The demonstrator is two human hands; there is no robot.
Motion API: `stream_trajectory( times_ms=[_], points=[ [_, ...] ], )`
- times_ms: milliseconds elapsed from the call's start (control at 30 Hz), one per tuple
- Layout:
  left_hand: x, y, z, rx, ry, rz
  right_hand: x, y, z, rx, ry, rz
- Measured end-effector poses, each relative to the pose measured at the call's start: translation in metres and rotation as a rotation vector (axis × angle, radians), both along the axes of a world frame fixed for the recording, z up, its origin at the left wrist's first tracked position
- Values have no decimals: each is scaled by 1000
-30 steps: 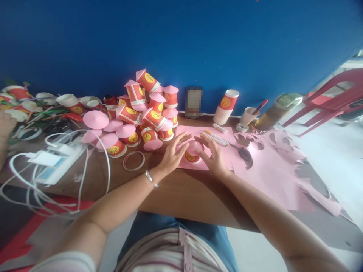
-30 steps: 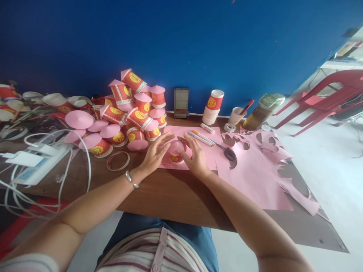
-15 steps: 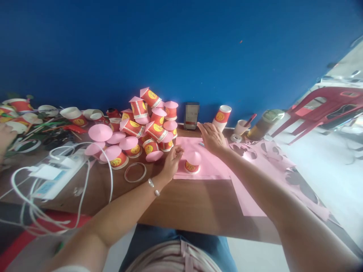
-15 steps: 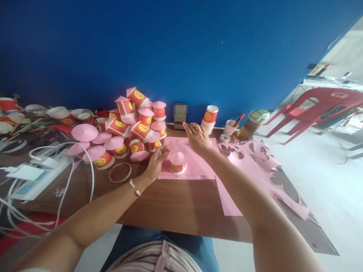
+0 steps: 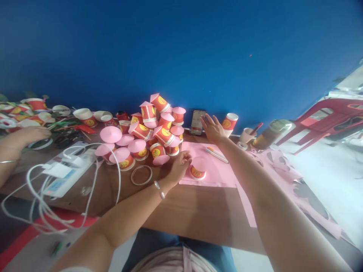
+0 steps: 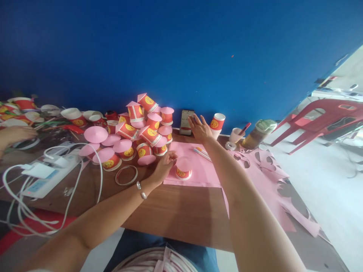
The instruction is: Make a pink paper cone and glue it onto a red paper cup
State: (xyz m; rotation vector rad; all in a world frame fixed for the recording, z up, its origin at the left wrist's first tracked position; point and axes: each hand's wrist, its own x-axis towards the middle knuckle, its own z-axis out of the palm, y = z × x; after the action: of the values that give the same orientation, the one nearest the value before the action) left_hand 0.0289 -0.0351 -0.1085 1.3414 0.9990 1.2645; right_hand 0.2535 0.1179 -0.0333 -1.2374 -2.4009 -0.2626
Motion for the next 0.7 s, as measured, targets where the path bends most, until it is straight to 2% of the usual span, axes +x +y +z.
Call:
stream_trajectory(
  times_ms=[233,333,467,533,700],
  points=[
    [0,1,0,-40,-46,-23,-5,-1,-7,37,-189,-89],
    [0,1,0,-34,-49,-16,-3,-9,-6,60,-175,-94],
    [-2,1,0,-19,-60,-21,4,-34,-5,132,-15,-134],
    [-3,2,-1,-12,-60,-20,7,-54,-6,116,81,-125],
    [-5,3,1,-3,-35,19,10,-114,-16,-113,565,-74]
  ],
)
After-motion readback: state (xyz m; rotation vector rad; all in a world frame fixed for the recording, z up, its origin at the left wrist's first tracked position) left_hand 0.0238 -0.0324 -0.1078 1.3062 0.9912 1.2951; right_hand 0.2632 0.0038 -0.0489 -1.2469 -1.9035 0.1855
